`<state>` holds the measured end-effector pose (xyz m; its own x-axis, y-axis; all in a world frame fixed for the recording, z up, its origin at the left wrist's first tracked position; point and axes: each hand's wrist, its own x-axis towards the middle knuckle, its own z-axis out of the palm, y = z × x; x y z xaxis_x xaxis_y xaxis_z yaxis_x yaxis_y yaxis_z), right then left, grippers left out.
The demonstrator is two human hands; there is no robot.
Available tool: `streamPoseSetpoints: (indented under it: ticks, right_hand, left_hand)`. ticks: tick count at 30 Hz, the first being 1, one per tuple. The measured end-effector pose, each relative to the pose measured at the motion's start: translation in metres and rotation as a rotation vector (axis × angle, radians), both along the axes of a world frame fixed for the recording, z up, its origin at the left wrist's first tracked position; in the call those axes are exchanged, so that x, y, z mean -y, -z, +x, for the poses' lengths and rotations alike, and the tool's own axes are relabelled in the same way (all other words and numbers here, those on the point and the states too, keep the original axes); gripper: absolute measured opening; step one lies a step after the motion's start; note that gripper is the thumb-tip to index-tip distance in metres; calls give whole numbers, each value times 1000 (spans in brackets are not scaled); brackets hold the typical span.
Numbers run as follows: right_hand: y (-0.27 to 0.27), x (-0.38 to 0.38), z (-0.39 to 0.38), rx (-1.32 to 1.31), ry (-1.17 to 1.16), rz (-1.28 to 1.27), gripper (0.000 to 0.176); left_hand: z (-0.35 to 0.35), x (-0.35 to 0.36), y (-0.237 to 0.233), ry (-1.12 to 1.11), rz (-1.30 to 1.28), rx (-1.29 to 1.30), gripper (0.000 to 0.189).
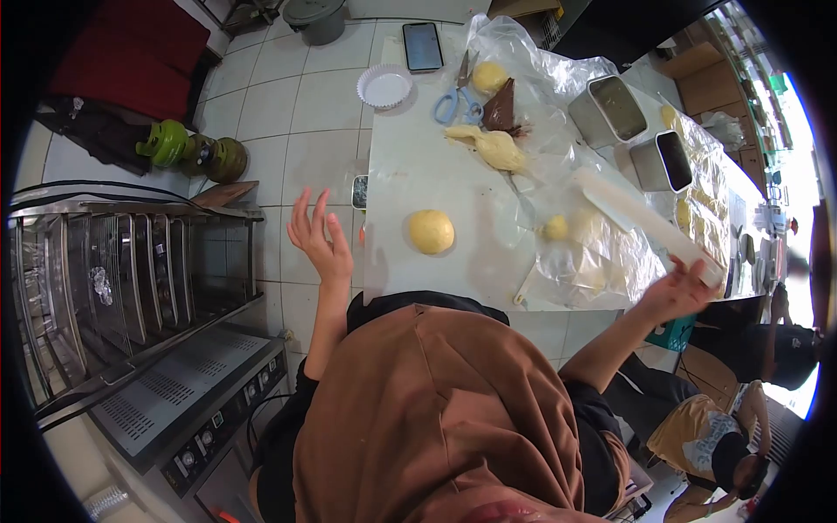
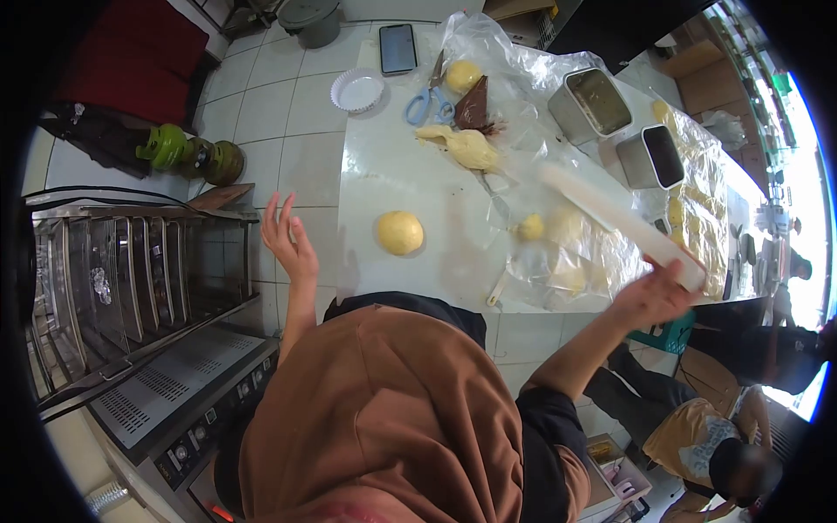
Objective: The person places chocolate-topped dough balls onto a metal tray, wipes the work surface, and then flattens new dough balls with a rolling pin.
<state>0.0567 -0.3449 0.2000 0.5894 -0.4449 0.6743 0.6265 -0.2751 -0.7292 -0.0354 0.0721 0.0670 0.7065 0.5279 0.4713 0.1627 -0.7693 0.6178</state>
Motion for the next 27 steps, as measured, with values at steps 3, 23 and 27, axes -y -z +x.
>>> streamPoseSetpoints:
  ticks: [3,23,27]
  right_hand:
    - [50,-60,-14,-318,-403,281,42]
    - [187,-174,24,-473,-70,-1061,16]
    - [196,-179,52,-530,-121,-1088,28]
  left_hand:
    - [-2,9,-4,-145,103,-53,43]
    - [68,21,59,374,165,-436,25]
    - [106,13,56,374,81,-469,30]
